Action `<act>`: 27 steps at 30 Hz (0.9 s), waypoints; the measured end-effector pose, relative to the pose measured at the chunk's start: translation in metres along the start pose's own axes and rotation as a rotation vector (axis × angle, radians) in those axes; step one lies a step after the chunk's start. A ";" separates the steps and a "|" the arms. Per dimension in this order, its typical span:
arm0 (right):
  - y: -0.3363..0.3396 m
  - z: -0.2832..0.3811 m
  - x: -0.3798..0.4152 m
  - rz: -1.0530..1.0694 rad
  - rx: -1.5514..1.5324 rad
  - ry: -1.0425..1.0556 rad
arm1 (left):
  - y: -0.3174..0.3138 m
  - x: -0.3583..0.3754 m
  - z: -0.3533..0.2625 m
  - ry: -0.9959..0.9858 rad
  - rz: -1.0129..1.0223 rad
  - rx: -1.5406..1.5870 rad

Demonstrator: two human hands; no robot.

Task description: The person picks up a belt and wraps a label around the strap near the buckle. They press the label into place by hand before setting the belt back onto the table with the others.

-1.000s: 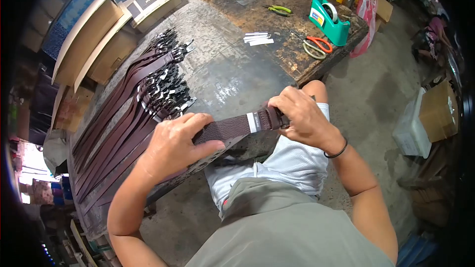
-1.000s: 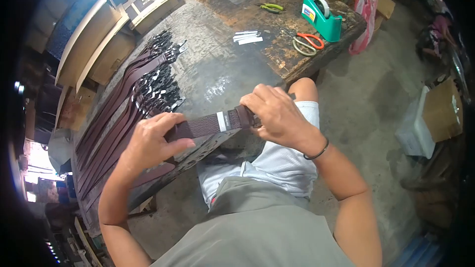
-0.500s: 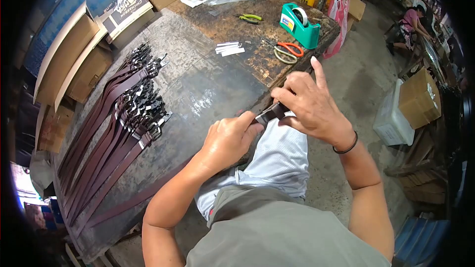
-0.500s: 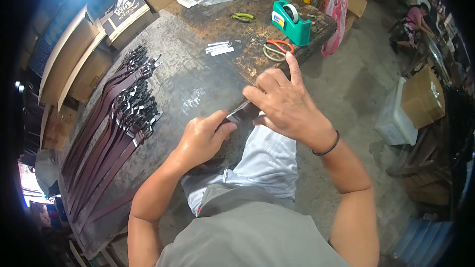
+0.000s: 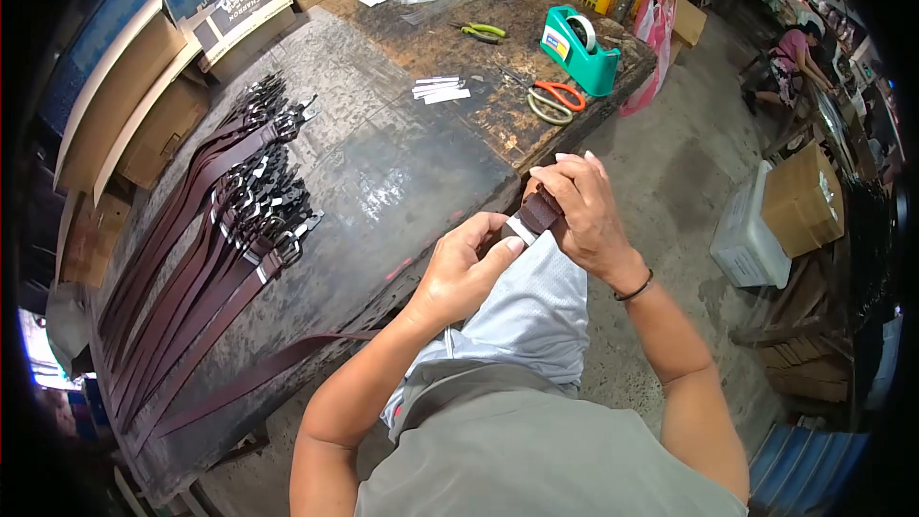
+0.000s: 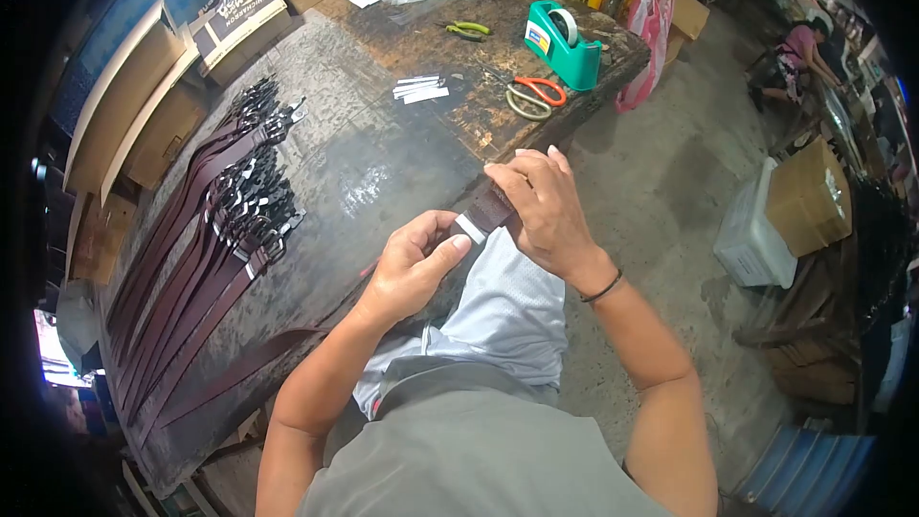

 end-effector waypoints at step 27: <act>-0.009 0.011 0.000 0.468 -0.796 -0.178 | -0.003 0.011 -0.007 -0.150 -0.020 -0.219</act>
Point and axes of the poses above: each hand's wrist, its own x-axis away from the middle knuckle, its own y-axis out of the back of the hand, z = x × y, the point moved 6 cm from there along -x, towards the middle knuckle, and after that the axes turned 7 degrees about -y, right-handed, at the moved point
